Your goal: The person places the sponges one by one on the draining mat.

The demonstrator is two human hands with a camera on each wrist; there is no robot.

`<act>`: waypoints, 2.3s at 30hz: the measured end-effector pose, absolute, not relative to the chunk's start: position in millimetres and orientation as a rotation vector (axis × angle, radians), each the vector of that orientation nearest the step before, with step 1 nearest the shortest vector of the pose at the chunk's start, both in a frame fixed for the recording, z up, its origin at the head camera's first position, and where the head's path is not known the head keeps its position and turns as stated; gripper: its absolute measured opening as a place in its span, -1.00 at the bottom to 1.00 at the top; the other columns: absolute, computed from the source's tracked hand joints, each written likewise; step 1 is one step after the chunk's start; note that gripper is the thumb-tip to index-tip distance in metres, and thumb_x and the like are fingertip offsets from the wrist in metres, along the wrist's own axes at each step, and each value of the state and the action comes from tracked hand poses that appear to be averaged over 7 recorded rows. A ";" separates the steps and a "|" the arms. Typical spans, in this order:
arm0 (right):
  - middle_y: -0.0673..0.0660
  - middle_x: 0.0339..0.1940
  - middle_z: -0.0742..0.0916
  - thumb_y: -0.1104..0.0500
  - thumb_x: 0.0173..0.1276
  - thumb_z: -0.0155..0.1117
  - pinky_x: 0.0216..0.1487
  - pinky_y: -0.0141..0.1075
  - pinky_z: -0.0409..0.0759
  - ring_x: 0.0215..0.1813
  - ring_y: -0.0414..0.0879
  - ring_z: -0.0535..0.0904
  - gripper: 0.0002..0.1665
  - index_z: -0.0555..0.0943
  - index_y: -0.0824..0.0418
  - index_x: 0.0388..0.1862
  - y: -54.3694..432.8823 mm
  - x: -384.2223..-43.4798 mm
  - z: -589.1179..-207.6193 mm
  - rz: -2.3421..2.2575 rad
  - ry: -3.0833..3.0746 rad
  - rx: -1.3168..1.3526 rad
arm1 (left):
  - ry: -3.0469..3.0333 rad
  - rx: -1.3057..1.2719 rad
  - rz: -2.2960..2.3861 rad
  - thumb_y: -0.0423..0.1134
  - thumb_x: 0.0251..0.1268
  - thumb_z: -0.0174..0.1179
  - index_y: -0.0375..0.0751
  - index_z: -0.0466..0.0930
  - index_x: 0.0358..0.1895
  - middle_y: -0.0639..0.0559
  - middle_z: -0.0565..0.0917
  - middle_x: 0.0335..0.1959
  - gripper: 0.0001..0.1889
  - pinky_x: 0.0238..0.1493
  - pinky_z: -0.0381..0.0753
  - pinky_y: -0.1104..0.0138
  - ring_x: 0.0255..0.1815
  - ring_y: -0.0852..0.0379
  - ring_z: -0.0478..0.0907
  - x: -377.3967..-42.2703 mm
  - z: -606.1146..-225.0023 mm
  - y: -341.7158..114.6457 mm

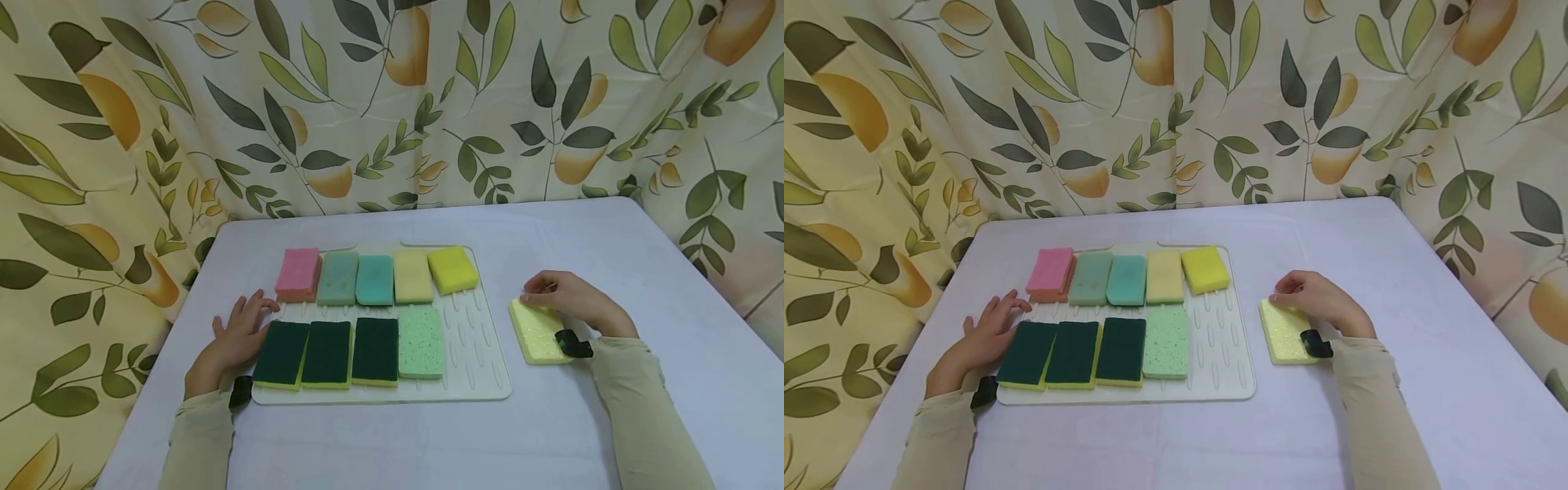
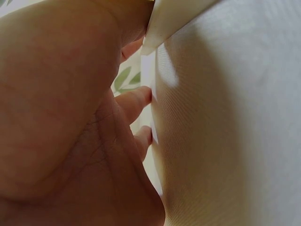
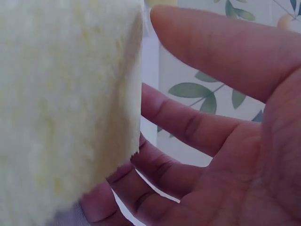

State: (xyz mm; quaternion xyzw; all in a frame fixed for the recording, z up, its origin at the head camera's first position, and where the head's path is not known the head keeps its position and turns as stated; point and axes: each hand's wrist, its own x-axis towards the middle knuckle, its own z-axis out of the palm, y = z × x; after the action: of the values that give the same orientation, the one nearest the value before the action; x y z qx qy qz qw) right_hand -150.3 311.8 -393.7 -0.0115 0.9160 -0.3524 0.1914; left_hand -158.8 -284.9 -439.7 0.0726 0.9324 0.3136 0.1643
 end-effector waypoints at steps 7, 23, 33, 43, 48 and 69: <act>0.24 0.02 0.69 -0.01 0.57 0.35 0.06 -0.07 0.50 0.06 0.13 0.53 -0.51 0.61 0.41 0.14 308.8 -151.5 -392.5 -0.977 2.580 -0.027 | 2.656 0.214 0.901 -0.02 0.65 0.13 0.05 0.35 0.28 -0.40 -0.16 0.75 -0.68 0.36 -0.73 -0.52 0.70 -0.49 -0.46 -159.1 -438.7 -284.8; 0.42 0.18 0.65 -0.09 0.52 0.40 0.23 0.22 0.50 0.19 0.31 0.52 -0.33 0.56 0.48 0.20 299.7 -143.6 -380.2 -0.807 2.557 -0.046 | 2.642 0.219 0.886 -0.02 0.67 0.12 0.03 0.34 0.29 -0.42 -0.16 0.74 -0.68 0.35 -0.72 -0.53 0.69 -0.51 -0.46 -158.0 -437.6 -284.8; 0.23 -0.11 0.63 -0.19 0.46 0.44 -0.20 -0.18 0.49 -0.13 0.07 0.51 -0.25 0.49 0.40 0.25 303.4 -145.5 -373.4 -0.746 2.498 0.005 | 2.670 0.263 0.905 -0.06 0.68 0.11 -0.01 0.32 0.27 -0.47 -0.12 0.72 -0.70 0.32 -0.69 -0.56 0.68 -0.55 -0.40 -156.7 -435.7 -290.5; 0.22 -0.11 0.58 -0.04 0.51 0.43 -0.15 -0.14 0.44 -0.07 0.10 0.46 -0.44 0.55 0.39 0.18 304.6 -146.3 -376.8 -0.887 2.530 -0.041 | 2.673 0.264 0.929 -0.06 0.68 0.13 -0.02 0.34 0.27 -0.47 -0.10 0.72 -0.70 0.32 -0.68 -0.56 0.68 -0.55 -0.39 -155.9 -437.9 -290.6; 0.24 -0.04 0.59 0.08 0.55 0.39 -0.10 -0.12 0.44 -0.03 0.11 0.45 -0.58 0.60 0.38 0.14 308.2 -144.4 -379.5 -0.985 2.556 -0.096 | 2.668 0.246 0.914 -0.07 0.67 0.12 0.01 0.35 0.25 -0.45 -0.12 0.73 -0.71 0.35 -0.70 -0.53 0.69 -0.52 -0.42 -157.1 -440.0 -288.3; 0.40 0.36 0.46 0.04 0.68 0.21 0.26 0.12 0.46 0.36 0.36 0.46 -0.49 0.47 0.38 0.35 311.5 -142.9 -373.5 -1.237 2.657 0.141 | 2.670 0.260 0.910 -0.10 0.68 0.10 0.01 0.36 0.27 -0.43 -0.12 0.73 -0.73 0.35 -0.71 -0.52 0.70 -0.51 -0.41 -156.6 -439.1 -286.9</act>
State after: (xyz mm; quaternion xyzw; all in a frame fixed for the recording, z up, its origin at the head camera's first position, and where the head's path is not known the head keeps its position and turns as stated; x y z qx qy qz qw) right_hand -142.9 311.5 -373.5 0.0478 0.9007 -0.4193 0.1035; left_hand -156.6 -286.9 -439.1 0.0908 0.9313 0.3174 0.1540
